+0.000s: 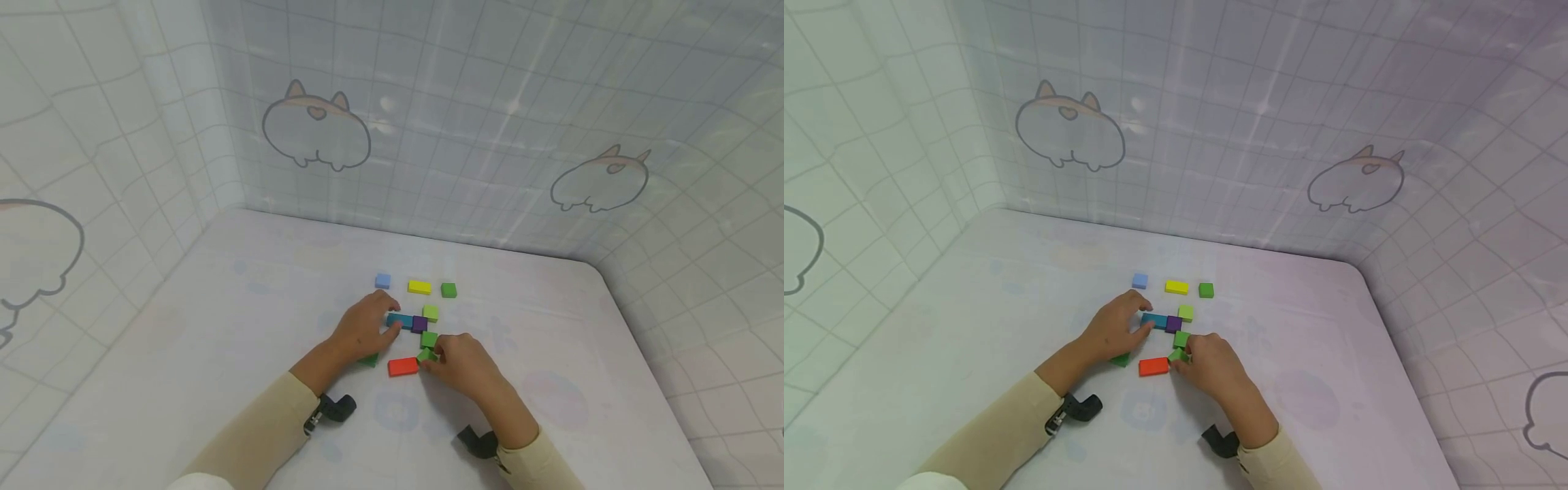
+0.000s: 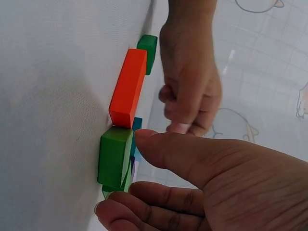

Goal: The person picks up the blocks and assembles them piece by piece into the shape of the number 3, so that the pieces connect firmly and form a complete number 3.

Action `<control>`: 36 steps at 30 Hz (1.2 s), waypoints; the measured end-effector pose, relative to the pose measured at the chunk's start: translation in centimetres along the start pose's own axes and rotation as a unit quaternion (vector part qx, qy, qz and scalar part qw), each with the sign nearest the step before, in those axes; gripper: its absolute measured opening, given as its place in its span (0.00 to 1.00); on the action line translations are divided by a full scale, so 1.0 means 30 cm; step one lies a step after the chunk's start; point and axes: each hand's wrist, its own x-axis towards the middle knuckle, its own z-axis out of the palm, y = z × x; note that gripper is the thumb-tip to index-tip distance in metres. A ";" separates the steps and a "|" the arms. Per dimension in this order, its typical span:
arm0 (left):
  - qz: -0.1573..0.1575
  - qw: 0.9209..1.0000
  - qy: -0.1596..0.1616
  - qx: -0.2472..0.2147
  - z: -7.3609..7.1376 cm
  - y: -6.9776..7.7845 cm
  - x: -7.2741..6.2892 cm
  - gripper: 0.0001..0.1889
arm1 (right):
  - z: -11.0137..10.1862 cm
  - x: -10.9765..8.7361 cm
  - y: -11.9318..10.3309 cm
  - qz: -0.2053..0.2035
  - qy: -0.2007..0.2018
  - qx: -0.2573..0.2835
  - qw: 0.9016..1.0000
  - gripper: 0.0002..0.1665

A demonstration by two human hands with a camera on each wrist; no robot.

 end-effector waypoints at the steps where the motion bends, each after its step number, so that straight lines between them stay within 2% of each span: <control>1: 0.018 1.000 -0.010 0.010 -0.008 0.010 -0.001 0.13 | 0.000 0.000 0.001 -0.002 -0.001 0.002 1.000 0.19; 3: 0.047 0.997 -0.048 0.033 -0.026 0.036 -0.004 0.09 | 0.002 0.000 0.004 -0.007 -0.002 0.006 1.000 0.18; 6: 0.074 0.987 -0.134 0.049 -0.056 0.088 -0.010 0.07 | 0.005 -0.001 0.008 -0.020 0.001 0.009 1.000 0.16; 9: 0.079 0.974 -0.202 0.062 -0.079 0.137 -0.018 0.11 | 0.004 -0.003 0.009 -0.027 0.008 0.008 1.000 0.15; 11: 0.075 0.969 -0.224 0.070 -0.085 0.161 -0.025 0.14 | 0.003 -0.003 0.009 -0.031 0.010 0.007 0.999 0.14; 18: 0.046 0.963 -0.245 0.108 -0.083 0.199 -0.040 0.17 | 0.003 -0.004 0.002 -0.046 0.005 0.009 0.999 0.10; 21: 0.035 0.959 -0.254 0.125 -0.081 0.200 -0.039 0.15 | 0.003 -0.004 0.004 -0.061 0.004 0.017 0.998 0.06; 25: 0.037 0.954 -0.263 0.140 -0.083 0.200 -0.039 0.12 | 0.001 -0.003 0.012 -0.090 0.009 0.019 0.996 0.04; 36: 0.026 0.953 -0.272 0.131 -0.087 0.197 -0.032 0.12 | -0.003 0.002 0.017 -0.105 0.003 0.011 0.994 0.07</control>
